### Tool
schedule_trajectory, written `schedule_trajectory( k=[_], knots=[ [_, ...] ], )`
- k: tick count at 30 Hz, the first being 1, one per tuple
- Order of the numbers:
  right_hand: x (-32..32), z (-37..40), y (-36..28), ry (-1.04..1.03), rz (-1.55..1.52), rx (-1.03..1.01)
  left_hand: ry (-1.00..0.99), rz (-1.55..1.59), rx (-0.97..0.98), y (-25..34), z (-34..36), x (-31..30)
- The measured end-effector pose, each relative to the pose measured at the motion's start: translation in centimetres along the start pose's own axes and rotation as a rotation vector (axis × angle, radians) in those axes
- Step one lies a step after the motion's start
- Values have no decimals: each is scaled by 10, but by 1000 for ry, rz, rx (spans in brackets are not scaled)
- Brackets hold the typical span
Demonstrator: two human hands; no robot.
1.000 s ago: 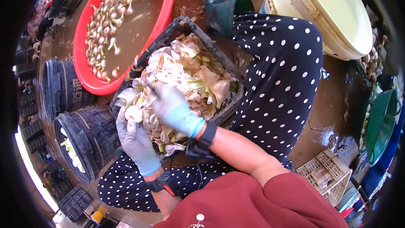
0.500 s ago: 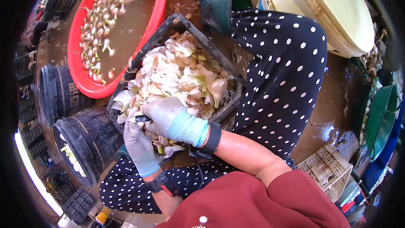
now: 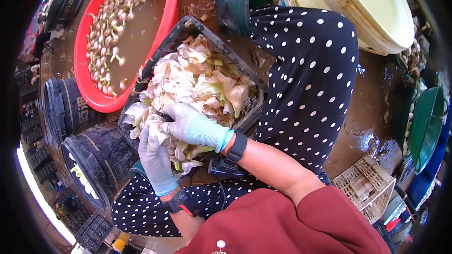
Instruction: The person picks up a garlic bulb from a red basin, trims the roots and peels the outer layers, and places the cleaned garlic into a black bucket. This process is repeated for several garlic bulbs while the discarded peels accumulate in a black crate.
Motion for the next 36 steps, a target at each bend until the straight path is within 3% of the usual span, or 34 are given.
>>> schedule_trajectory(
  k=[3,5,7,8,9,10,11,12,13,15,17,19,21,22,23,25,26,29,30,33,34,36],
  knots=[
    [3,6,-3,17,-454,298,35,4,28,1,2,8],
    [4,6,-7,-19,-510,272,6,81,157,5,-1,14],
    [0,4,-17,197,-496,134,53,8,109,4,-3,9],
    [4,-10,14,327,-236,41,198,-293,61,3,-2,5],
    [1,-7,4,297,-130,51,343,-593,7,3,1,2],
    [3,-7,4,307,-38,-17,311,-559,-58,5,4,11],
    [5,-7,5,315,54,-79,242,-708,49,6,-1,27],
    [6,-7,7,280,245,-63,289,-758,43,0,-3,33],
    [7,-6,9,267,244,-48,337,-810,37,-4,-4,36],
    [6,-8,8,268,79,-87,366,-873,65,-8,-8,18],
    [6,-13,9,228,-402,18,377,-318,-243,-10,-11,10],
    [-4,-14,-5,405,-852,-96,418,-187,-151,-13,-8,1],
    [-30,1,-34,421,-890,-126,336,-176,-104,-13,-1,-12],
    [-35,0,-32,328,-793,-241,366,-117,-80,-16,2,-17],
    [-43,-4,-22,259,-160,-48,364,-119,-70,-13,4,-16],
    [-28,1,-9,352,781,11,411,-109,-54,-7,1,-8],
    [-21,0,-17,278,678,70,408,-104,-33,-2,0,-2],
    [0,-3,-18,255,445,-281,331,-73,-41,-3,3,-3],
    [6,-6,-15,278,442,-307,332,-193,-47,-6,3,-3],
    [-8,-12,5,468,363,-87,252,-7,-74,-10,9,7],
    [-13,-13,14,526,189,-95,316,62,-96,-8,9,14],
    [-13,-14,32,537,98,-46,250,-148,-76,5,4,22]
  ],
)
Point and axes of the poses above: each hand's wrist, its own z-axis away from the middle knuckle, its own x-axis out of the palm, y = z × x, the point moved 3 cm from there along -z, towards the middle knuckle, and after that the axes turned 11 degrees about -y, right-handed, at the moved point
